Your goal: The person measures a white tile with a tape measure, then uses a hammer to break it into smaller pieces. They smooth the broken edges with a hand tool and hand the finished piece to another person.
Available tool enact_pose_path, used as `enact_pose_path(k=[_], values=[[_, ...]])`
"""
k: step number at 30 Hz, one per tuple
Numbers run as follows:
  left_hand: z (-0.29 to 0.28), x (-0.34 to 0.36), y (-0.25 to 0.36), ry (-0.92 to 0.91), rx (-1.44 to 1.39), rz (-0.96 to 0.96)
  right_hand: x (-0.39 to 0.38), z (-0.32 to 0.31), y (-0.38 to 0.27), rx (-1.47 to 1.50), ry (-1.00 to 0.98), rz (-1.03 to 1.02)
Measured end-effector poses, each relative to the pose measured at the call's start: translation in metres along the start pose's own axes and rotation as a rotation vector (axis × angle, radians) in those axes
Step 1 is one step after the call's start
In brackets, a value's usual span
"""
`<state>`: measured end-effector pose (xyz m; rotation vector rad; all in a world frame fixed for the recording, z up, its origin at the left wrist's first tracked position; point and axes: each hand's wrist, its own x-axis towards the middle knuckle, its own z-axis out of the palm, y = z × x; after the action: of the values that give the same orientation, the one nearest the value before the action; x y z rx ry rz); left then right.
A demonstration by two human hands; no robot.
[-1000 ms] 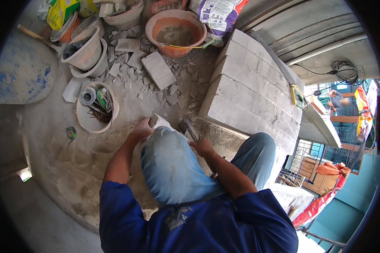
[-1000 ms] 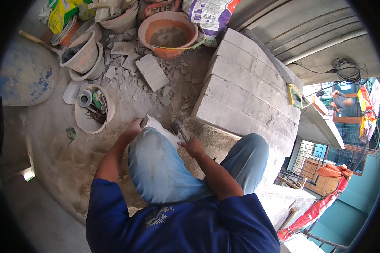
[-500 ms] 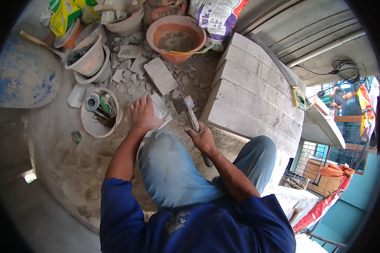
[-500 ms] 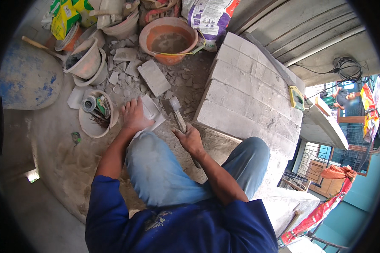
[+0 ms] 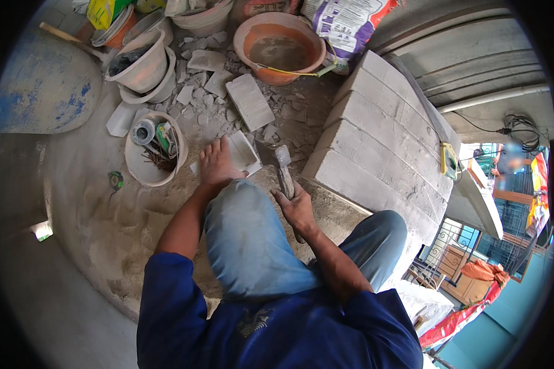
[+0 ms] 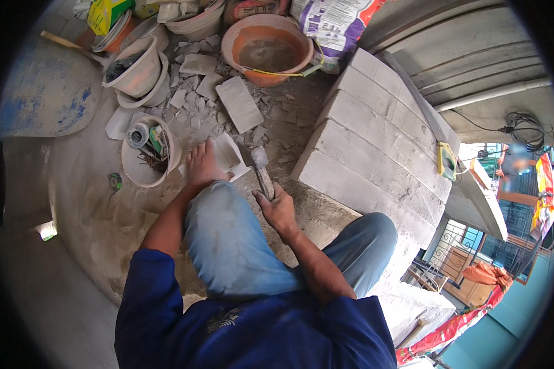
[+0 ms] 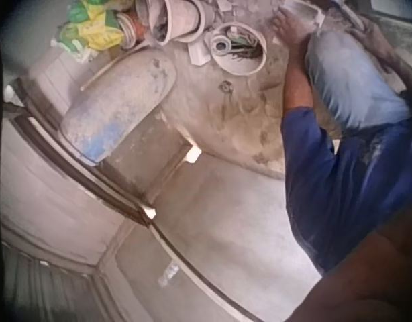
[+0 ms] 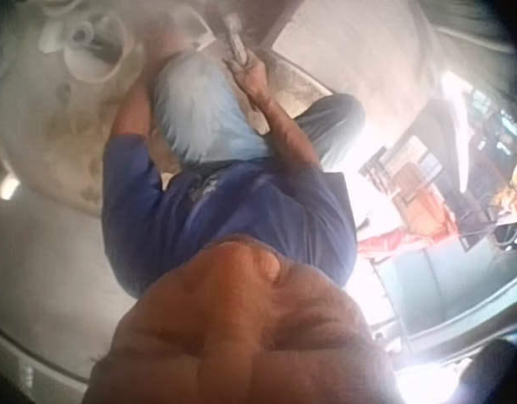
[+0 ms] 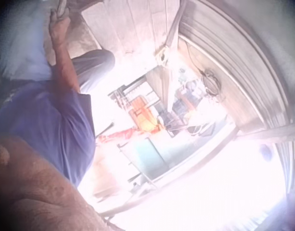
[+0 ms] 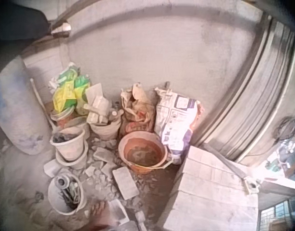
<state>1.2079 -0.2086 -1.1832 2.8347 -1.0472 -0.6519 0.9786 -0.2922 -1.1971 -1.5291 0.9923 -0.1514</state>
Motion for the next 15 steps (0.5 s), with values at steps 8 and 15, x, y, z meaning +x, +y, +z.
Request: enact_pose_path(k=[8, 15], values=[[-0.005, 0.001, -0.009, -0.013, -0.028, 0.051, 0.002, 0.000, -0.014, -0.074, -0.024, -0.016], [0.013, -0.008, -0.020, 0.099, -0.044, 0.106, -0.045, -0.010, -0.082, 0.161, 0.005, -0.335]])
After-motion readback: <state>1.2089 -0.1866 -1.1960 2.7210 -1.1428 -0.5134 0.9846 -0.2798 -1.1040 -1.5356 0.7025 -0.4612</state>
